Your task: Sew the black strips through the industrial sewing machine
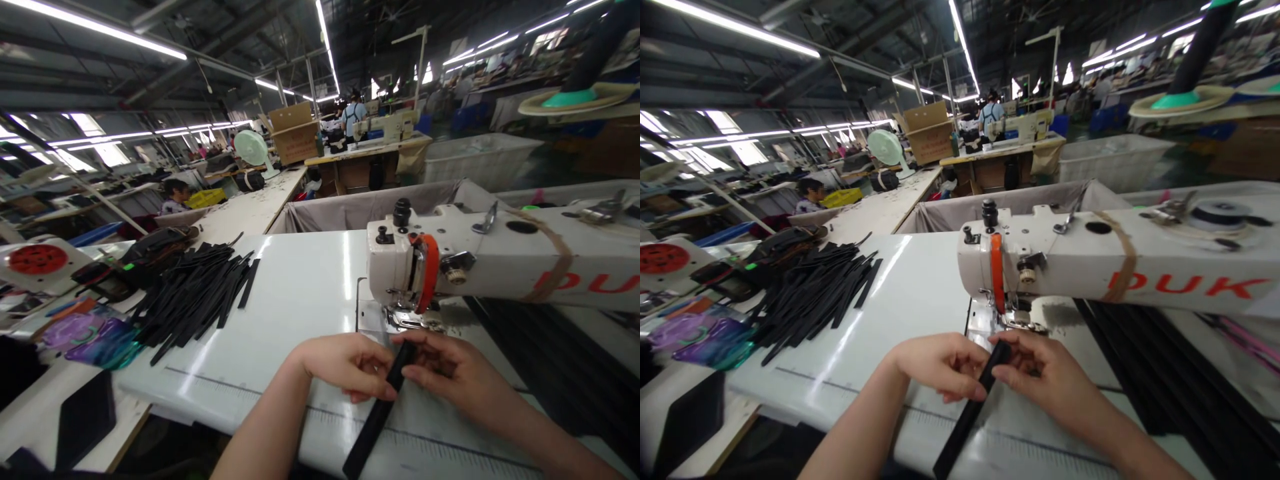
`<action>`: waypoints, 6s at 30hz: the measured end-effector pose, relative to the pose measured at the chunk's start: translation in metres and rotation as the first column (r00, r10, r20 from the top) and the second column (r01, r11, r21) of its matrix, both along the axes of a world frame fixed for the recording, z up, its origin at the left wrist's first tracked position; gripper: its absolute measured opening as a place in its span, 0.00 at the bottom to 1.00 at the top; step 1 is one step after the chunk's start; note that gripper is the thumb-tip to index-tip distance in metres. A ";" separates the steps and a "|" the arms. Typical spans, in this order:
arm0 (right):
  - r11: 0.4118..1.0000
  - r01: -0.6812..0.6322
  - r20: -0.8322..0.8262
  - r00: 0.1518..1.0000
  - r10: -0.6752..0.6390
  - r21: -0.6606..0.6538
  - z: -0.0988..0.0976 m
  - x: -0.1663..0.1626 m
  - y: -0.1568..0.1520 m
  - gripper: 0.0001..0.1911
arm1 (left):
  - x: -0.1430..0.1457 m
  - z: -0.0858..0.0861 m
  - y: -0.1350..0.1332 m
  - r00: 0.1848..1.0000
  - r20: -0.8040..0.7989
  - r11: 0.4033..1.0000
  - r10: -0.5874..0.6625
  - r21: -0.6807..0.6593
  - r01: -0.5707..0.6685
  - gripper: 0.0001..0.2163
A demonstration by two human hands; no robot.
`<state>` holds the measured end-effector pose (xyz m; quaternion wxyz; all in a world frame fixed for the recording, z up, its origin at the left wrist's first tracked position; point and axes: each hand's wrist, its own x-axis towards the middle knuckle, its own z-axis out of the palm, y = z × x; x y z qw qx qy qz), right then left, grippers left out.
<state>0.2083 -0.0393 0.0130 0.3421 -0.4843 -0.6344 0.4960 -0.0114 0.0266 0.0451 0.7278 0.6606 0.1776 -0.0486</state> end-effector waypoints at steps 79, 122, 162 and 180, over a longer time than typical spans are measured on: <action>0.379 -0.540 0.659 0.645 -0.387 0.752 -0.028 -0.005 -0.009 0.23 | 0.033 -0.041 0.000 0.684 0.178 0.338 0.707 0.765 -0.549 0.04; 0.505 -0.380 0.590 0.722 -0.363 0.775 -0.022 0.001 0.004 0.14 | 0.042 -0.052 -0.007 0.803 0.259 0.151 0.536 0.907 -0.393 0.07; 0.575 -0.366 0.619 0.711 -0.335 0.732 -0.029 0.009 0.014 0.16 | 0.045 -0.047 -0.014 0.809 0.209 0.125 0.549 0.937 -0.327 0.08; 0.572 -0.355 0.609 0.715 -0.344 0.740 -0.028 0.007 0.014 0.17 | 0.048 -0.036 -0.008 0.843 0.089 0.136 0.531 0.973 -0.188 0.09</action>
